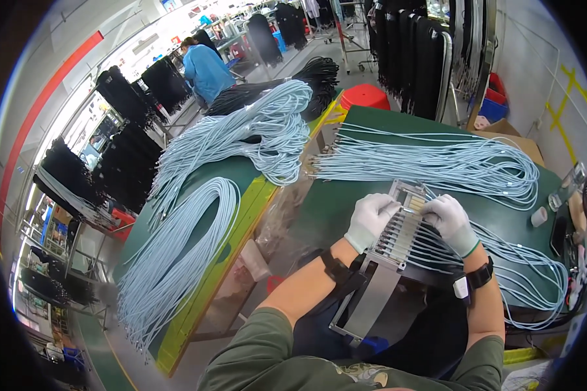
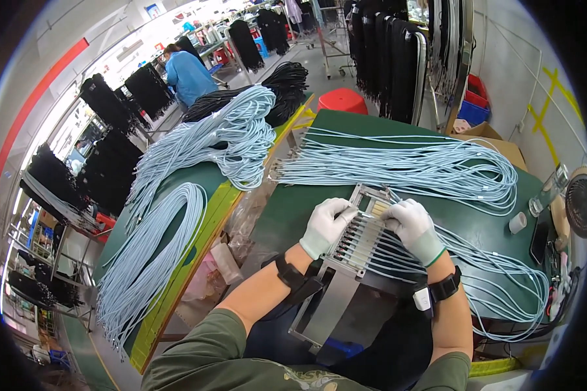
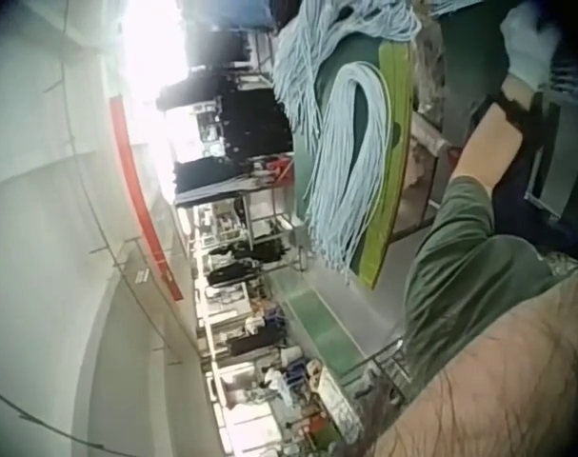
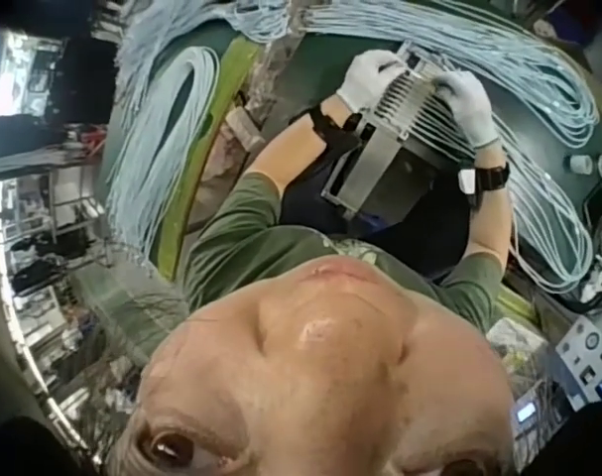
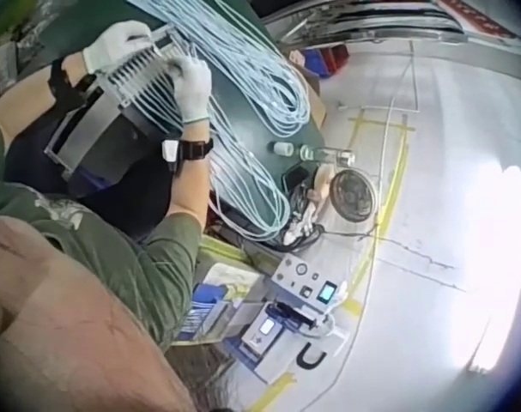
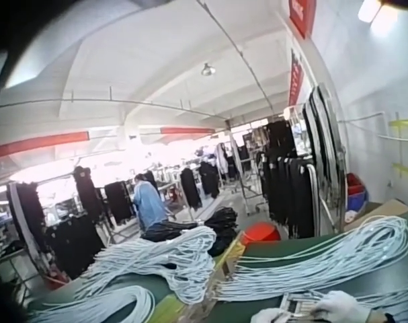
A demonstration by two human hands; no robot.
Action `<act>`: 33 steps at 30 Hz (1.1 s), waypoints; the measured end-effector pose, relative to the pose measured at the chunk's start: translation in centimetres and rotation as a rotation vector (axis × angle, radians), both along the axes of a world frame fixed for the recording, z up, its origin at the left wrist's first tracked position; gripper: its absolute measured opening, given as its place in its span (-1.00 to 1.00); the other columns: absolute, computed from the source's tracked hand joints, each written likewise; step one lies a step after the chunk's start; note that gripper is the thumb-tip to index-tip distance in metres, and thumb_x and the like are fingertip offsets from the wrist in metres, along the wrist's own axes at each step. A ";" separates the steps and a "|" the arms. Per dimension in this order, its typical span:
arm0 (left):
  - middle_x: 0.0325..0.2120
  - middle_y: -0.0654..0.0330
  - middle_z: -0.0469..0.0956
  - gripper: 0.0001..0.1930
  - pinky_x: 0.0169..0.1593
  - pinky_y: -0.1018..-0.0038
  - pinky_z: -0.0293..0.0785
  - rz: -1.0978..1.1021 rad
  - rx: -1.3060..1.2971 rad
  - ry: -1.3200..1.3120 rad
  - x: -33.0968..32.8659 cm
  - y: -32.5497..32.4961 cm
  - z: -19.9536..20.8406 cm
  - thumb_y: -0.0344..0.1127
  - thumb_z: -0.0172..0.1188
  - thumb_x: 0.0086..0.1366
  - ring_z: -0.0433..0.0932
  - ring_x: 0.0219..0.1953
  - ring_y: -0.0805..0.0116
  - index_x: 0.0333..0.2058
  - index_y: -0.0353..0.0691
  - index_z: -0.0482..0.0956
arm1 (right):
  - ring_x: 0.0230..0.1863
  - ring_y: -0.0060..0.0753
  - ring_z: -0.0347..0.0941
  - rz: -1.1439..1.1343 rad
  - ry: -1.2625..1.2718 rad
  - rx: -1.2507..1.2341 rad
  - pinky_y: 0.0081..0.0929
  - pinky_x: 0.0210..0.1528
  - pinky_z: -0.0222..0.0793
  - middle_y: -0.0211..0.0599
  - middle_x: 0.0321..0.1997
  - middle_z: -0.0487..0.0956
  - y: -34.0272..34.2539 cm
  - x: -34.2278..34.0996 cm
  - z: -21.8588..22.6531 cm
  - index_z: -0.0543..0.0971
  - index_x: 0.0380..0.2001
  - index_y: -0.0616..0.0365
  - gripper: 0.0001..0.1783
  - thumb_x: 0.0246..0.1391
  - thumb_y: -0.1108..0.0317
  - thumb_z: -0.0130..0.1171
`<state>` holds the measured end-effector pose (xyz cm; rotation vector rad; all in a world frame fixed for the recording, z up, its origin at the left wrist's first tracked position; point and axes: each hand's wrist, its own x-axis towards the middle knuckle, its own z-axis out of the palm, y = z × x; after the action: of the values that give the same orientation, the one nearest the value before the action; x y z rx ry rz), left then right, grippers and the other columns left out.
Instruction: The person places light blue cables into a metal jig, carries the jig to a machine, and places it on a blue platform. After the machine operates, the person removes the jig, takes out the cables, and wraps them with tape before setting the bundle aside.
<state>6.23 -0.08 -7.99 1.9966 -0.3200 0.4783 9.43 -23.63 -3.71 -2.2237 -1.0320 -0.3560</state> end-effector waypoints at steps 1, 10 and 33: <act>-0.43 0.08 0.57 -0.82 -0.18 0.36 0.45 -0.002 -0.001 -0.001 -0.1 -0.1 0.0 -0.28 0.30 0.26 0.55 -0.32 0.22 -0.33 -0.30 0.62 | -0.27 -0.05 0.46 -0.002 -0.001 -0.001 -0.22 -0.16 0.39 -0.24 -0.42 0.57 0.4 -0.5 0.1 0.62 -0.40 0.11 -0.88 -0.07 0.40 0.33; -0.42 0.19 0.58 -0.92 -0.18 0.49 0.47 -0.030 -0.244 -0.008 0.9 0.1 -2.2 -0.43 0.28 0.29 0.57 -0.31 0.39 -0.33 -0.32 0.63 | -0.30 0.00 0.53 -0.100 0.210 0.034 -0.20 -0.21 0.45 -0.07 -0.39 0.61 -0.2 -0.1 -0.9 0.67 -0.31 0.18 -0.80 0.00 0.31 0.32; -0.33 0.19 0.68 -0.86 -0.04 0.26 0.51 0.202 0.180 0.001 2.0 1.3 -2.7 -0.25 0.28 0.20 0.60 -0.20 0.09 -0.28 -0.05 0.73 | -0.30 -0.15 0.48 -0.291 -0.113 -0.360 -0.24 -0.20 0.40 -0.34 -0.49 0.56 -1.0 0.3 -1.4 0.56 -0.60 0.05 -0.92 -0.12 0.39 0.27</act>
<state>8.21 1.17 -10.74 2.2165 -0.1655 0.5935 9.72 -24.64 -5.08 -2.7172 -0.8838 -0.4553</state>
